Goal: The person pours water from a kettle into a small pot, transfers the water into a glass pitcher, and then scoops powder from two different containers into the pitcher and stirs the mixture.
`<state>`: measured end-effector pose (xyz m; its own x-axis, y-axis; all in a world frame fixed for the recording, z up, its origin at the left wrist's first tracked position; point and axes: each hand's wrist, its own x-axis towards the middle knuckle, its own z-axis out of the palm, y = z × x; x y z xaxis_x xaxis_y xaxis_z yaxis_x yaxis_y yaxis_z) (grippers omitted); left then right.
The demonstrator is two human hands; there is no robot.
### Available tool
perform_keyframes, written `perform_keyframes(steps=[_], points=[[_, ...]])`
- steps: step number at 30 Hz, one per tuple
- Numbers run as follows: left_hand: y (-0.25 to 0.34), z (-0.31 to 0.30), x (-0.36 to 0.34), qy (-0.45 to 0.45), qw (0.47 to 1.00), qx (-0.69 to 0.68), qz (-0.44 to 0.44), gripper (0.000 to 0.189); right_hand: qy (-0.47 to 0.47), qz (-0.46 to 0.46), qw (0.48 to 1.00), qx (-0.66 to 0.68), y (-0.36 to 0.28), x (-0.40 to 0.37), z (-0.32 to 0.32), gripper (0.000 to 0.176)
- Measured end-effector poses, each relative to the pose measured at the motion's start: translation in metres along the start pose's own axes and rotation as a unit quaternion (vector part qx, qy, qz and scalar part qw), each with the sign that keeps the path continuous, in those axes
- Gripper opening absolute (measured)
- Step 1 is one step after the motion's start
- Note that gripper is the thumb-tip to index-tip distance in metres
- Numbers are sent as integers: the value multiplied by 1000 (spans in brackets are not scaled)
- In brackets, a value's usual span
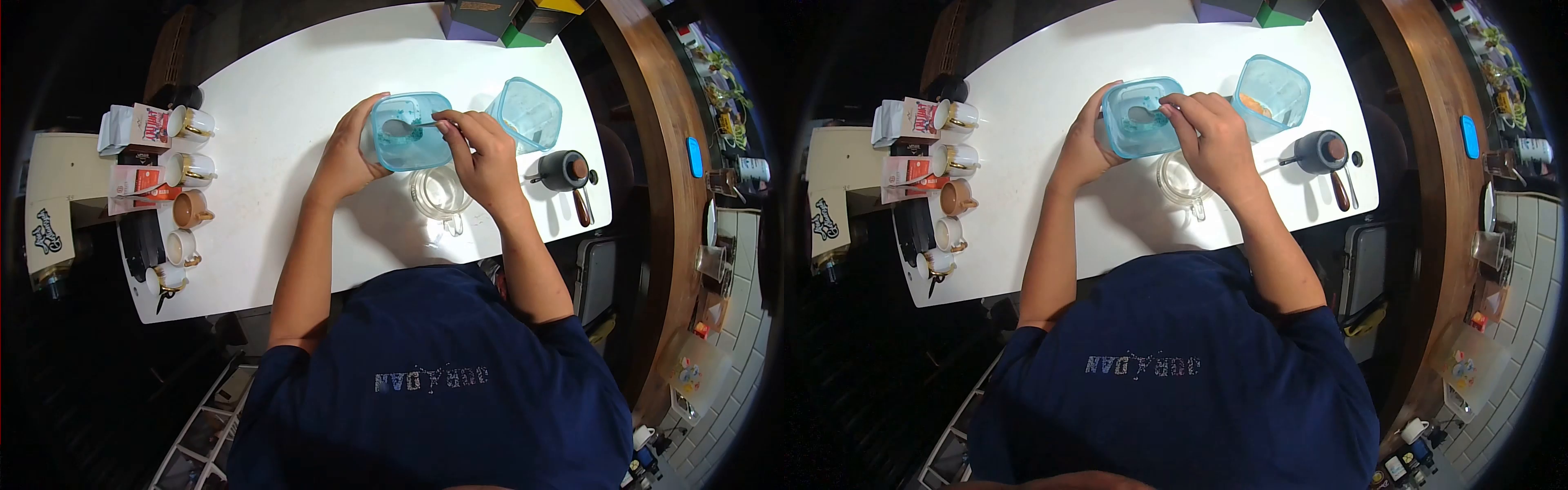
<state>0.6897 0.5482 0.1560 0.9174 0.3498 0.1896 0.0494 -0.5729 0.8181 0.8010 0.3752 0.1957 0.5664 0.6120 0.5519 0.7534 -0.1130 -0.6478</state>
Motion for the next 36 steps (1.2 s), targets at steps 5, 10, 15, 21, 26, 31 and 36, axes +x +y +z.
perform_keyframes(steps=[5,10,15,21,26,31,36], points=[[3,1,0,-4,1000,-5,-12,90,-2,3,1000,0,2,-6,1,9],[1,3,-1,-3,1000,21,-7,93,-4,12,1000,8,1,-10,4,9],[-5,5,2,-7,999,-4,-41,98,4,17,1000,4,2,-11,7,9],[-11,2,7,-54,986,-136,-79,96,-13,59,997,36,-1,-5,8,12],[33,-43,-20,67,998,-5,18,67,-23,64,997,38,-2,-2,6,13],[118,-59,-93,60,879,-260,396,63,-35,67,996,41,0,-1,6,12],[162,-54,-112,-92,862,-339,365,84,-29,56,998,31,-2,4,12,11]])
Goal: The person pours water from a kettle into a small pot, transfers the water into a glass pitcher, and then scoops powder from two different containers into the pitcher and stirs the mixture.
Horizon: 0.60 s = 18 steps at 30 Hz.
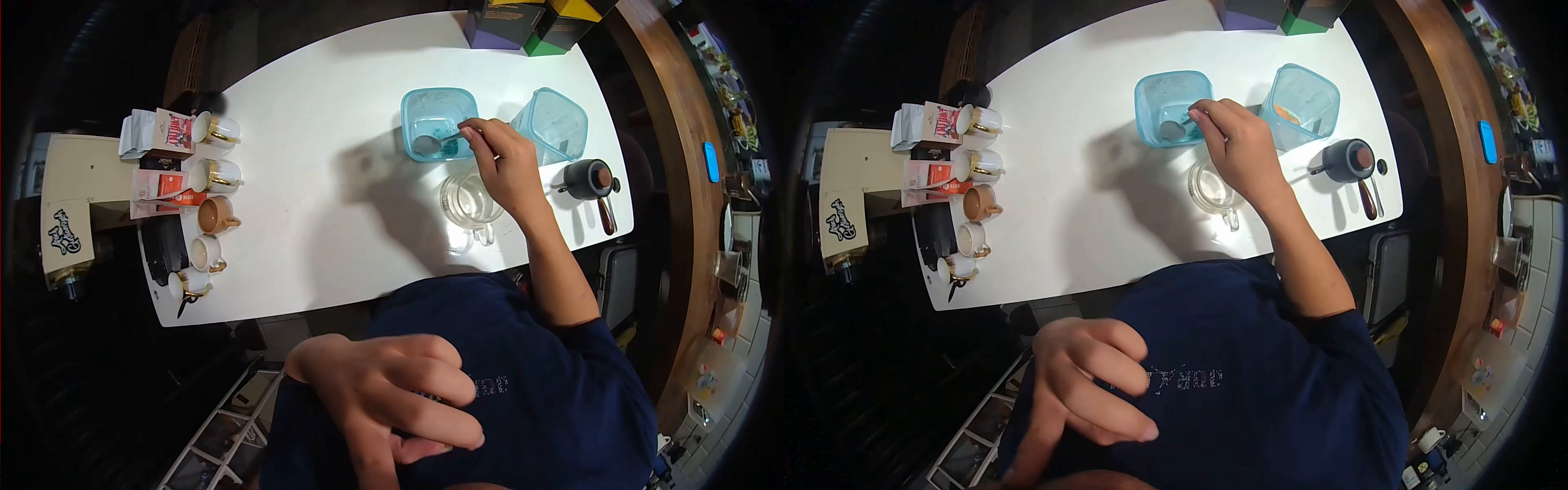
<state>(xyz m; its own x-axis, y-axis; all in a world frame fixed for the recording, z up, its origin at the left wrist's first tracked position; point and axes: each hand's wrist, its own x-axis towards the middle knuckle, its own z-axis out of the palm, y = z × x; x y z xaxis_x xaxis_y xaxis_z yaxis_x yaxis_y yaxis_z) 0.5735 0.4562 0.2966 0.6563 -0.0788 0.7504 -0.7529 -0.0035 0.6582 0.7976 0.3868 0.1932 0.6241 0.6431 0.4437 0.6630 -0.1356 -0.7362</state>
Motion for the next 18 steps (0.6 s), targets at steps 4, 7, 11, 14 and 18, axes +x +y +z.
perform_keyframes(steps=[4,7,11,14,18], points=[[-2,3,-3,-16,993,-115,29,67,-6,4,1000,-17,-3,0,-1,12],[-1,-2,-9,-54,995,-88,9,83,-9,10,1000,-20,-3,0,-1,12],[0,0,-10,-27,995,-94,5,73,-8,13,1000,-14,-5,-3,-1,12],[7,5,-10,74,996,-58,-7,71,-4,4,1000,-16,-4,-5,-1,12],[9,0,-3,-20,994,-104,32,89,-4,3,1000,-14,-5,-6,1,12]])
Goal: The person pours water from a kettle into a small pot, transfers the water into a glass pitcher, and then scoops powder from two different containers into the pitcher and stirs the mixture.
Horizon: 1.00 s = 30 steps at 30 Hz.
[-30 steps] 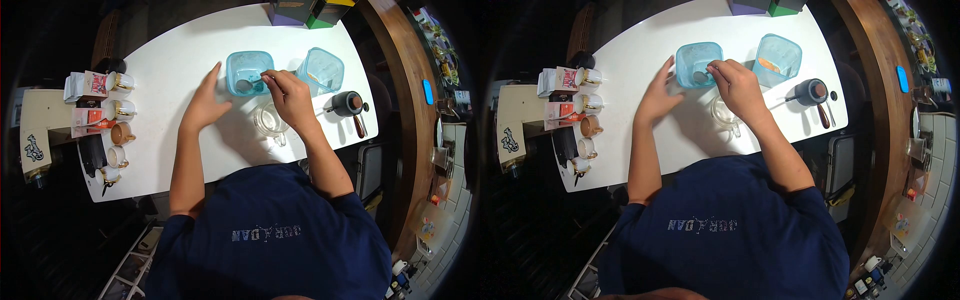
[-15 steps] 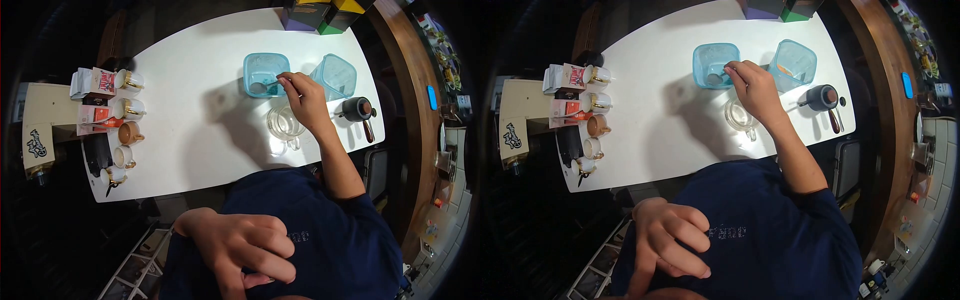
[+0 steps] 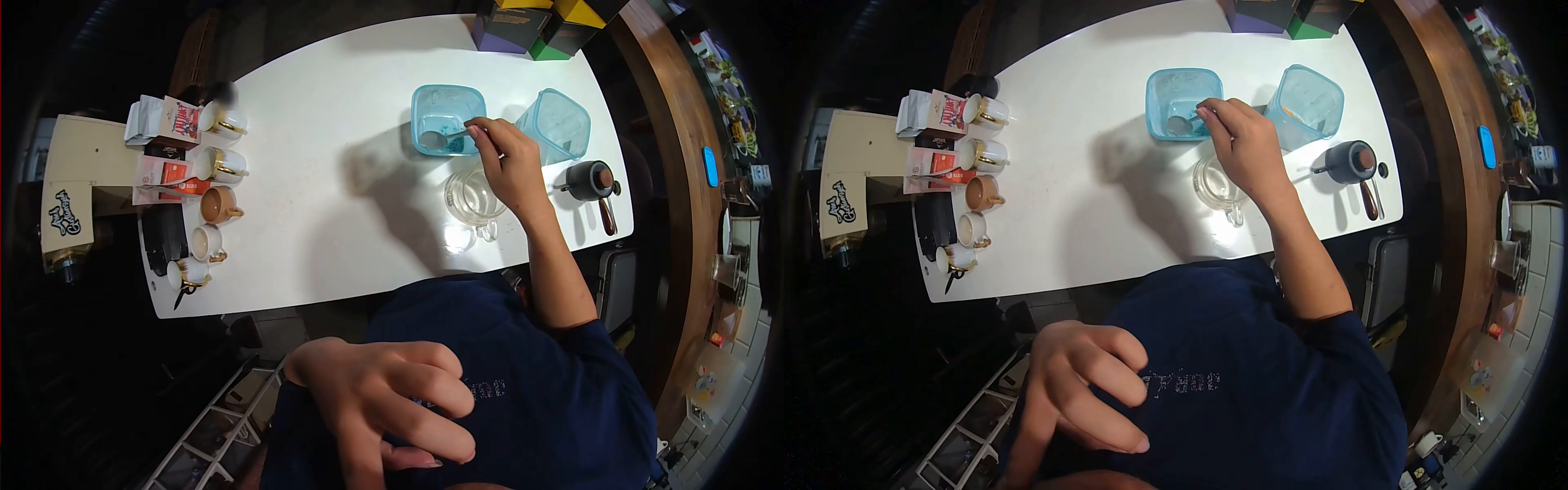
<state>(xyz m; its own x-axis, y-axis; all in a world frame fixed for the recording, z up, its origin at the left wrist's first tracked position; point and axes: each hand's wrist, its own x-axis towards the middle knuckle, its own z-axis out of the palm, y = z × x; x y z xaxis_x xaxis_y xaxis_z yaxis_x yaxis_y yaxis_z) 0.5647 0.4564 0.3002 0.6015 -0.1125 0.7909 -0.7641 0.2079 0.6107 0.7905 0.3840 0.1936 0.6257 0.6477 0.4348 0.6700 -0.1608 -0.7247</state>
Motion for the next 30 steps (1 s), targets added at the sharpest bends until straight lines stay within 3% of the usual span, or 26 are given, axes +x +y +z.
perform_keyframes(steps=[17,25,26,28,29,30], points=[[-4,9,-6,20,999,-1,-35,75,5,1,1000,10,0,-4,0,13],[-2,-3,-6,22,996,86,-26,44,0,-1,1000,5,0,-6,-3,13],[-11,-7,-9,57,995,87,-1,32,-1,0,1000,5,1,-5,-3,13],[-23,-21,-18,130,984,122,-18,27,4,-17,1000,3,2,-6,-3,13],[-22,-27,-18,187,965,155,-95,27,4,-16,1000,3,2,-5,-3,13],[-38,-47,-25,183,956,206,-101,26,1,-14,1000,5,1,-6,-4,13]])
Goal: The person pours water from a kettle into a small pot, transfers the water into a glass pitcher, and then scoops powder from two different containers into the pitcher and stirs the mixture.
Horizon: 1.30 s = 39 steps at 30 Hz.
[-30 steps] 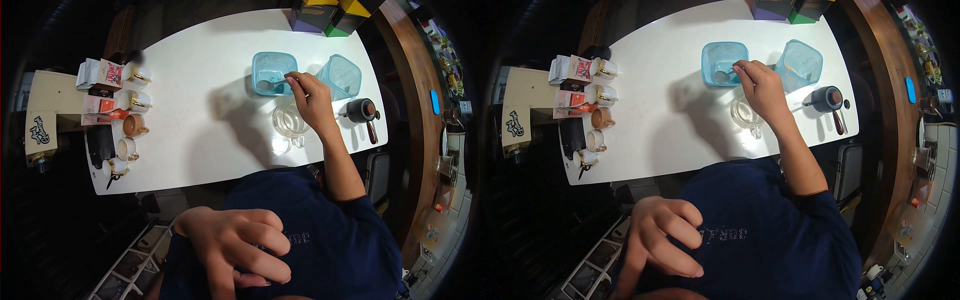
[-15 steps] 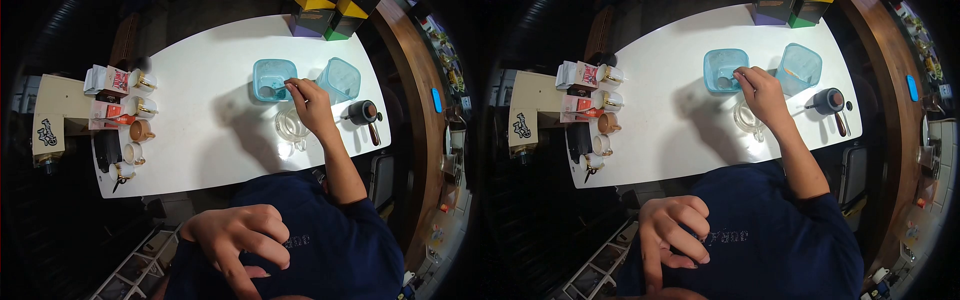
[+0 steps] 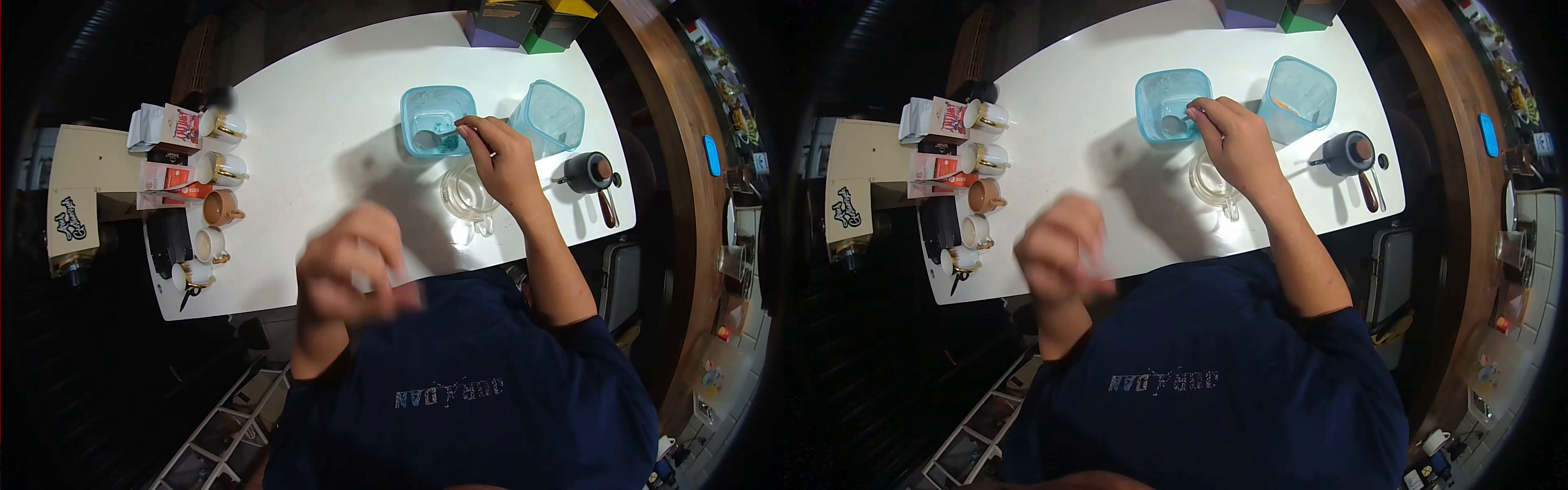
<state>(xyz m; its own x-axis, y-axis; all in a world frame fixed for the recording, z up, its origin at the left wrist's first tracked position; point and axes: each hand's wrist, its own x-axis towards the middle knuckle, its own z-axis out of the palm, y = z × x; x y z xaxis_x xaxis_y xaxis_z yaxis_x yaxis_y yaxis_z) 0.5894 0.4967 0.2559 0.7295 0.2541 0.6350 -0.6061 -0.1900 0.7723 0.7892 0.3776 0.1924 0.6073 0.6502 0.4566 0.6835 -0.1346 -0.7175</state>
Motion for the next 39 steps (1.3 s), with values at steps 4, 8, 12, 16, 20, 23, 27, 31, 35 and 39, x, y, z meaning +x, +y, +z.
perform_keyframes(steps=[4,8,12,16,20,23,27,31,35,39], points=[[-87,-39,-4,81,933,238,-259,10,-5,1,1000,8,-1,-2,-1,13],[-139,-46,-6,127,904,259,-316,12,-6,0,1000,2,-1,-7,-2,13],[-158,-39,-2,-34,919,263,-292,80,-18,9,1000,10,-4,-13,-4,10],[-168,-21,10,-75,916,297,-261,104,-11,-16,1000,-5,-2,-15,-3,10],[-164,-15,14,-64,908,283,-302,98,-18,-25,999,-29,1,-13,-7,11],[-156,-12,23,-77,909,241,-331,95,-16,-33,999,-24,3,-14,-6,11],[-171,-18,9,-72,908,285,-298,94,-15,-22,1000,-12,-2,-14,-7,11],[-171,-17,4,-70,909,298,-284,97,-15,-2,1000,-5,-2,-15,-6,11],[-168,-15,5,-58,912,315,-255,98,-9,-4,1000,-3,-1,-14,-6,11],[-168,-13,6,-66,916,320,-235,98,33,28,999,14,1,-13,-4,10]])
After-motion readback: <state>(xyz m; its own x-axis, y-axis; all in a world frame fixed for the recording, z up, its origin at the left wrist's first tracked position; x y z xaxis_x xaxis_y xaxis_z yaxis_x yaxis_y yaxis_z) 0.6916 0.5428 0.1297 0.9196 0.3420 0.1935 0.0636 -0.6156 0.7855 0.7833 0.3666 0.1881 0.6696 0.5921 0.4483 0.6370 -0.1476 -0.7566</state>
